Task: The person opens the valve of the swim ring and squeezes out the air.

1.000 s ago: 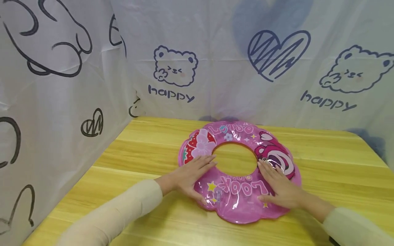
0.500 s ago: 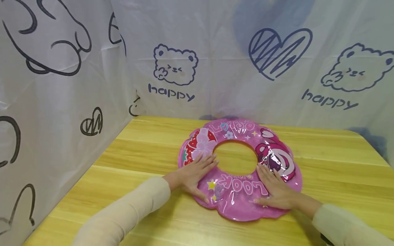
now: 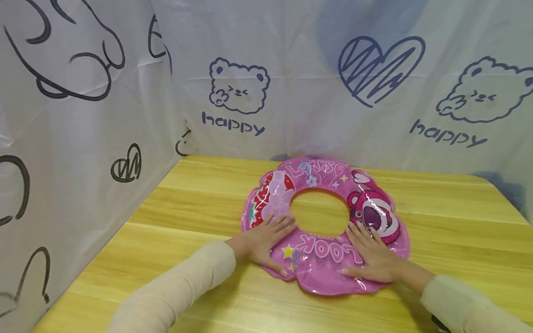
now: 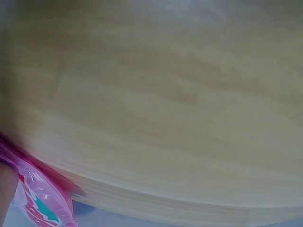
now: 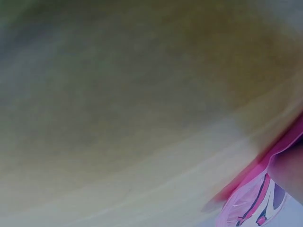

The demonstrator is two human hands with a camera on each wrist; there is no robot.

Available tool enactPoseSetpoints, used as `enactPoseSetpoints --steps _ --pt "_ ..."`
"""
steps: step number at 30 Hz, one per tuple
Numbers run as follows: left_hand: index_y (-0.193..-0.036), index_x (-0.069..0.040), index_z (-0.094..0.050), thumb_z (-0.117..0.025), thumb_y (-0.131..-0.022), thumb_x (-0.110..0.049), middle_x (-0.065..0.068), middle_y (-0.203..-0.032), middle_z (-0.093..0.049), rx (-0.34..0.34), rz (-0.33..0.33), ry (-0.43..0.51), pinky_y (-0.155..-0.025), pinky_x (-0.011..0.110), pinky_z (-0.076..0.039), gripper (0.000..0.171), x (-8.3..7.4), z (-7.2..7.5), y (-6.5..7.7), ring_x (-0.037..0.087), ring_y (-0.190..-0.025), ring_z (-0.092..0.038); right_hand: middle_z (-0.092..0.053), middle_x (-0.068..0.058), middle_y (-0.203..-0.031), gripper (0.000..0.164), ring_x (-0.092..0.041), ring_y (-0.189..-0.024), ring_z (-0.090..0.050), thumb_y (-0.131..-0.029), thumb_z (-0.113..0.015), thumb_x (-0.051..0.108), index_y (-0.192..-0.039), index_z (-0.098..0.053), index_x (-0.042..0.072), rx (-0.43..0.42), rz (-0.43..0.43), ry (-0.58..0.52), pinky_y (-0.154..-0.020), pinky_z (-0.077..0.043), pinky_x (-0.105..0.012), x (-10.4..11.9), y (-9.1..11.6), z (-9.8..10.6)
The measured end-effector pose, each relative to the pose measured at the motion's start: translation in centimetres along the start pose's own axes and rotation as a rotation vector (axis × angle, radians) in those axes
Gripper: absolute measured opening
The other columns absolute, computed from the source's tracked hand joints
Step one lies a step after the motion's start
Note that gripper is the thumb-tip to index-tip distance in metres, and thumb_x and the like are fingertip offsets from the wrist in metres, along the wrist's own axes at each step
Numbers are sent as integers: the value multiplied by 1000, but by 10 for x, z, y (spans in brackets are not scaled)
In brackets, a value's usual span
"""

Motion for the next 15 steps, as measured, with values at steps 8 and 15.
enactPoseSetpoints --steps 8,15 --pt "-151 -16 -8 -58 -72 -72 5 -158 0 59 28 -20 -117 45 6 109 1 -1 -2 24 -145 5 -8 -24 -154 101 -45 -141 -3 -79 -59 58 -146 -17 -4 30 -16 16 -112 2 -57 -2 -2 1" --pt "-150 -18 -13 -56 -72 -73 5 -158 -4 71 33 -43 -117 47 6 105 1 0 -1 25 -146 3 -11 -24 -154 101 -45 -140 -7 -78 -60 59 -145 -19 -4 42 -18 56 -110 -2 -61 1 -3 4"
Point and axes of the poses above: each hand's wrist, its own y-axis away from the middle knuckle, its own z-axis out of the back of the hand, x = y × z, the point moved 7 cm from there along -y, towards the middle knuckle
